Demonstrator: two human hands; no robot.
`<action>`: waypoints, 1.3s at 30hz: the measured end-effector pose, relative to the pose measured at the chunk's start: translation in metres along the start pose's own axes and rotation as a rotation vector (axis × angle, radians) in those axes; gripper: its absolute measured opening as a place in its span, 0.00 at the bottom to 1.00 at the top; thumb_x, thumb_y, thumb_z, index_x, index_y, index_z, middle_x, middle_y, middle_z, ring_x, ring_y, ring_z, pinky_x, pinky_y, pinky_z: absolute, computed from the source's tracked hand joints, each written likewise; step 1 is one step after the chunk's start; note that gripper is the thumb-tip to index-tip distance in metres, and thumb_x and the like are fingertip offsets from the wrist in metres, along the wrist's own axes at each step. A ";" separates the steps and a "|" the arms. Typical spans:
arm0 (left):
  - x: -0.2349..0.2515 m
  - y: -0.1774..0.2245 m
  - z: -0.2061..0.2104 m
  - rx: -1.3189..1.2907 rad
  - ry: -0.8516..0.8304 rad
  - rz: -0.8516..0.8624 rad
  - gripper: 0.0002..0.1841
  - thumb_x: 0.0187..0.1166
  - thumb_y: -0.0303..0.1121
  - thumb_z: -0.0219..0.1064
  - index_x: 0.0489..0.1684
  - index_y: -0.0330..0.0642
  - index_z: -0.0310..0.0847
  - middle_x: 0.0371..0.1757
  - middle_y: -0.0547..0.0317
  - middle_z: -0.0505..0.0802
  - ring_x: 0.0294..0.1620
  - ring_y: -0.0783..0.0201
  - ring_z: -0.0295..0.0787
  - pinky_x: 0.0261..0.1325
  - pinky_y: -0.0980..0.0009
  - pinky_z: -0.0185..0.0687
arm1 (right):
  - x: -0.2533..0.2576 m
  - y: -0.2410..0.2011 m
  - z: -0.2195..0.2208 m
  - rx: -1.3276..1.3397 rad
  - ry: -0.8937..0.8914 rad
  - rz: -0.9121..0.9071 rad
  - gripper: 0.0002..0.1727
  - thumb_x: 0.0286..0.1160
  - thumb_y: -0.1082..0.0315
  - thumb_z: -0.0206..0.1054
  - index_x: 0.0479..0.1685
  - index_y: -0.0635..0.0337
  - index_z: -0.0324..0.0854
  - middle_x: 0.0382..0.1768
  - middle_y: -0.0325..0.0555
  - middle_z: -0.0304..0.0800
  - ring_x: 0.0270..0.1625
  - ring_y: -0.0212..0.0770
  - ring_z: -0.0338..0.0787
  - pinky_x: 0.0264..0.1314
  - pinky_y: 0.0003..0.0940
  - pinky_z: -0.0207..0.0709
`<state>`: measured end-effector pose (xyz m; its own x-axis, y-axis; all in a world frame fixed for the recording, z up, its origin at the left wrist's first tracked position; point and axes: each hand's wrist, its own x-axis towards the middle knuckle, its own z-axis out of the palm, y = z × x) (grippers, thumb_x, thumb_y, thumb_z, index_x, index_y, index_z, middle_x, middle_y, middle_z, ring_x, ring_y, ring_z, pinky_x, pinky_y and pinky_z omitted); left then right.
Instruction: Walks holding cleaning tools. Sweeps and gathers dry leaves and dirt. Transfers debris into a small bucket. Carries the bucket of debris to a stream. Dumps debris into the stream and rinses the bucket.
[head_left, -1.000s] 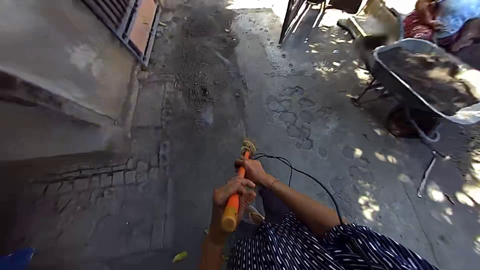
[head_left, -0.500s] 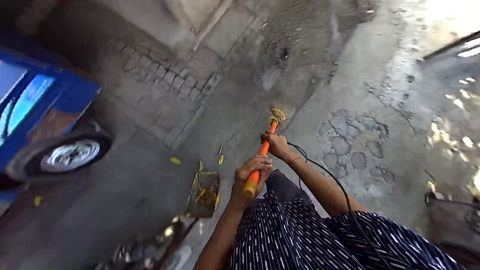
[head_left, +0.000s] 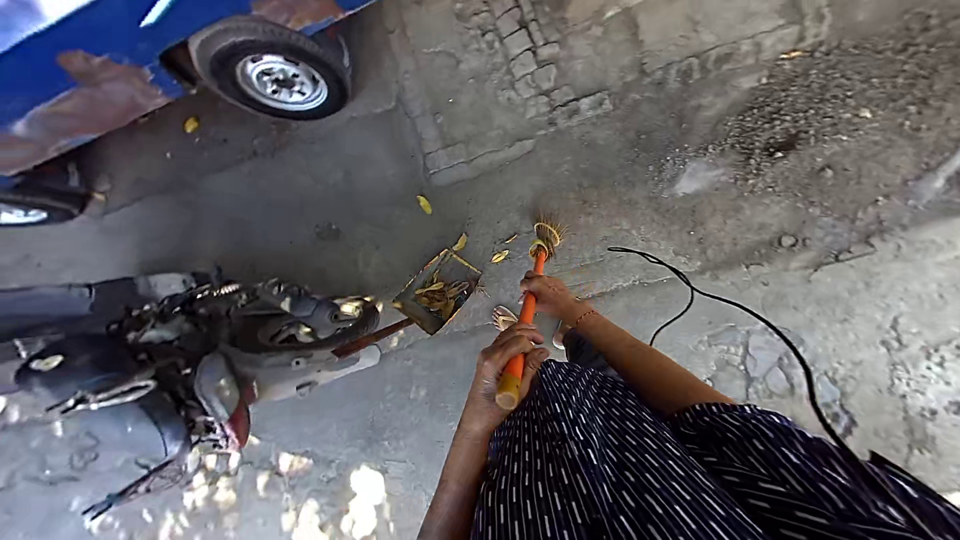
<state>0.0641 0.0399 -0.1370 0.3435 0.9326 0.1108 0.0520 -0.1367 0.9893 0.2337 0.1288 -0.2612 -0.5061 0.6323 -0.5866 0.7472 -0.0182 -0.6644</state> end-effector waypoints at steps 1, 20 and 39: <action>-0.007 0.006 -0.019 0.019 0.002 -0.025 0.11 0.83 0.31 0.68 0.33 0.30 0.87 0.46 0.45 0.95 0.62 0.54 0.91 0.76 0.58 0.81 | 0.008 -0.021 0.009 0.013 -0.031 -0.007 0.17 0.81 0.68 0.64 0.61 0.71 0.84 0.69 0.67 0.82 0.71 0.65 0.83 0.71 0.62 0.74; -0.004 0.065 -0.177 0.312 0.639 0.059 0.13 0.85 0.40 0.67 0.29 0.44 0.84 0.45 0.62 0.98 0.60 0.68 0.93 0.88 0.53 0.65 | 0.153 -0.258 -0.042 -0.431 -0.235 -0.491 0.15 0.81 0.65 0.64 0.51 0.71 0.84 0.57 0.65 0.86 0.61 0.63 0.86 0.59 0.63 0.74; 0.067 0.039 -0.093 0.346 0.822 -0.366 0.18 0.86 0.48 0.64 0.31 0.45 0.89 0.45 0.63 0.97 0.58 0.70 0.93 0.88 0.48 0.64 | 0.190 -0.165 -0.060 -0.399 -0.728 -0.610 0.14 0.78 0.69 0.65 0.48 0.76 0.82 0.55 0.69 0.85 0.62 0.64 0.85 0.62 0.60 0.73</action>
<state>0.0018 0.1283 -0.0821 -0.5061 0.8617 -0.0363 0.3444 0.2405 0.9075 0.0402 0.2984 -0.2353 -0.8865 -0.1769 -0.4275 0.2970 0.4909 -0.8191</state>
